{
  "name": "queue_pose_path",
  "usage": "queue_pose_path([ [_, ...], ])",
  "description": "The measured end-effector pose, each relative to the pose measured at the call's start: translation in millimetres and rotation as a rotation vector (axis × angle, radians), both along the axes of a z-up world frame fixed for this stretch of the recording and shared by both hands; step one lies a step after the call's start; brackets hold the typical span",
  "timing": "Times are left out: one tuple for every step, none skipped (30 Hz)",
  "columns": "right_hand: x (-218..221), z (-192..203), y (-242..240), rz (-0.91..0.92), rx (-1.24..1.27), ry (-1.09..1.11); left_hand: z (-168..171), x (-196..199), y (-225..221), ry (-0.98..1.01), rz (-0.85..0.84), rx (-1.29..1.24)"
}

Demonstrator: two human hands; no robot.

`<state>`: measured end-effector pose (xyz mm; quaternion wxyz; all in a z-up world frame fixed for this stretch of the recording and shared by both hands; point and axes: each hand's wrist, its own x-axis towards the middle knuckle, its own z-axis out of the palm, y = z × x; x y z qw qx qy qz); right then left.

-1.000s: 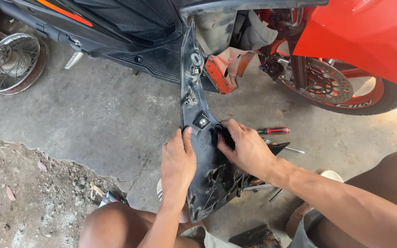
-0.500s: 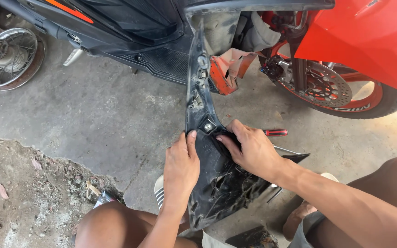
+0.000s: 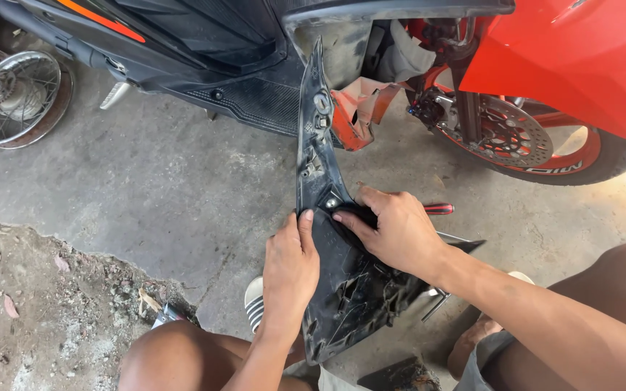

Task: Removing and cleaning a plastic fairing panel from a motorcycle

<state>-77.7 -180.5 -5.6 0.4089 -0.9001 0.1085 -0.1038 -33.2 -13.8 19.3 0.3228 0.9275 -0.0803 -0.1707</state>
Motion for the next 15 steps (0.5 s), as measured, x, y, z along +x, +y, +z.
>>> queue_pose_path([
  [1.7, 2.8, -0.2, -0.019, -0.041, 0.029, 2.5, -0.8, -0.5, -0.006, -0.001, -0.001],
  [1.7, 4.9, 0.3, -0.037, -0.079, 0.064, 4.3, -3.2, -0.4, -0.006, -0.001, -0.001],
  [1.1, 1.2, 0.4, -0.039, -0.079, 0.067, -0.2, -4.1, -0.8, -0.003, -0.003, -0.001],
  [2.4, -1.8, 0.4, -0.084, -0.035, 0.079, -4.0, -3.7, -1.2, -0.005, -0.014, -0.003],
  [3.9, -4.6, 0.4, -0.128, 0.010, 0.090, -7.7, -3.1, -1.5, -0.008, -0.024, -0.006],
  [3.7, 3.3, 0.1, -0.127, 0.010, 0.091, -6.5, -5.0, -2.4, -0.008, -0.023, -0.006],
  [3.6, 11.0, -0.5, -0.092, -0.003, 0.103, -5.5, -6.9, -3.6, -0.009, -0.009, -0.021],
  [3.3, 18.4, -1.6, -0.060, -0.014, 0.114, -4.7, -8.4, -5.3, -0.011, 0.001, -0.035],
  [5.0, 17.0, -3.2, -0.063, -0.014, 0.114, -2.6, -8.0, -6.4, -0.011, -0.002, -0.035],
  [5.9, 15.3, -3.5, -0.030, -0.003, 0.158, -0.4, -8.6, -6.1, -0.017, -0.009, -0.042],
  [6.8, 13.6, -3.8, 0.003, 0.009, 0.202, 2.0, -9.3, -5.8, -0.023, -0.015, -0.050],
  [7.0, 9.6, -6.3, -0.001, 0.009, 0.202, -1.3, -8.1, -5.4, -0.023, -0.019, -0.050],
  [7.3, 5.9, -8.6, 0.038, 0.010, 0.226, -4.3, -7.0, -4.7, -0.025, -0.015, -0.043],
  [8.4, 2.4, -10.3, 0.080, 0.010, 0.248, -7.0, -5.7, -3.2, -0.028, -0.008, -0.037],
  [6.5, 3.5, -11.2, 0.080, 0.010, 0.247, -6.2, -4.5, -3.9, -0.029, -0.008, -0.037],
])
